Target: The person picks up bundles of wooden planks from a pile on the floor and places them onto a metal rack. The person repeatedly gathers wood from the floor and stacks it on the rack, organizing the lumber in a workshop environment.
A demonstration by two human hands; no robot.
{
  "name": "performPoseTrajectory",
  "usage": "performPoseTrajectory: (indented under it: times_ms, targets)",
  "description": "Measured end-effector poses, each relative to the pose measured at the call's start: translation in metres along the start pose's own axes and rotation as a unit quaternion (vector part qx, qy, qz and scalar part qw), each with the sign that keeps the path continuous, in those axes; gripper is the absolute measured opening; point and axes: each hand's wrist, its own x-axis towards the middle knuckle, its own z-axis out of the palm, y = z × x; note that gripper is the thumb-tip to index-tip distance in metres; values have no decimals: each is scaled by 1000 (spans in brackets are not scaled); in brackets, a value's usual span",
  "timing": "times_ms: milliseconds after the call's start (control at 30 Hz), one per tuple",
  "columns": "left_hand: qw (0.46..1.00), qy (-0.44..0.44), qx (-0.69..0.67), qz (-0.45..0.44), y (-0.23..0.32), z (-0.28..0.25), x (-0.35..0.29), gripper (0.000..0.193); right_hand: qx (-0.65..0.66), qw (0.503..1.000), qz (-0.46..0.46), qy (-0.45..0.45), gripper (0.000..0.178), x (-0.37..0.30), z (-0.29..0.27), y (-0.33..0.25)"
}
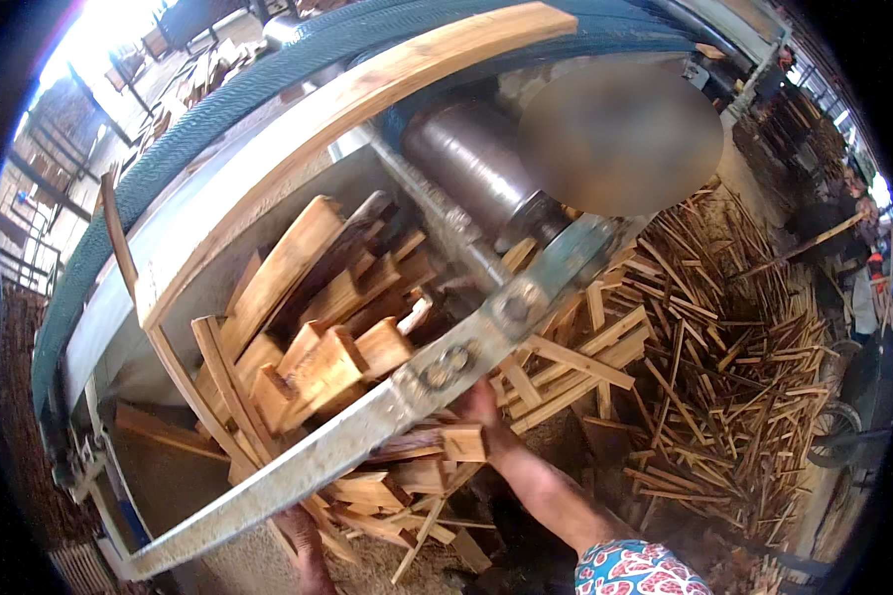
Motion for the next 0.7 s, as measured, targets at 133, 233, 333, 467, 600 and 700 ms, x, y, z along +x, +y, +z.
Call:
performPoseTrajectory:
  times_ms: [133, 233, 333, 467, 600, 700]
  targets:
    - [995, 10, -96, -20, -27, -20, -33, 48, 45, 992, 114, 25, 55, -65, -30, 51]
    - [986, -12, -142, -89, -24, -16, -54, 47, 139, 970, 197, 3, 61, -91, -42, 53]
    - [974, -2, -141, -175, -2, -10, -72, 53, -22, 997, 38, -56, 56, -89, -103, 70]
    - [978, 79, -177, -77, -35, -2, -96, 46, 108, 982, 148, 35, 65, -127, -97, 81]
    - [987, 57, -130, -75, -28, 4, -128, 45, -20, 975, 211, 61, 58, -162, -104, 90]
    - [954, 21, -205, -218, -51, -11, -152, 45, -374, 903, 187, 99, 40, -198, -57, 56]
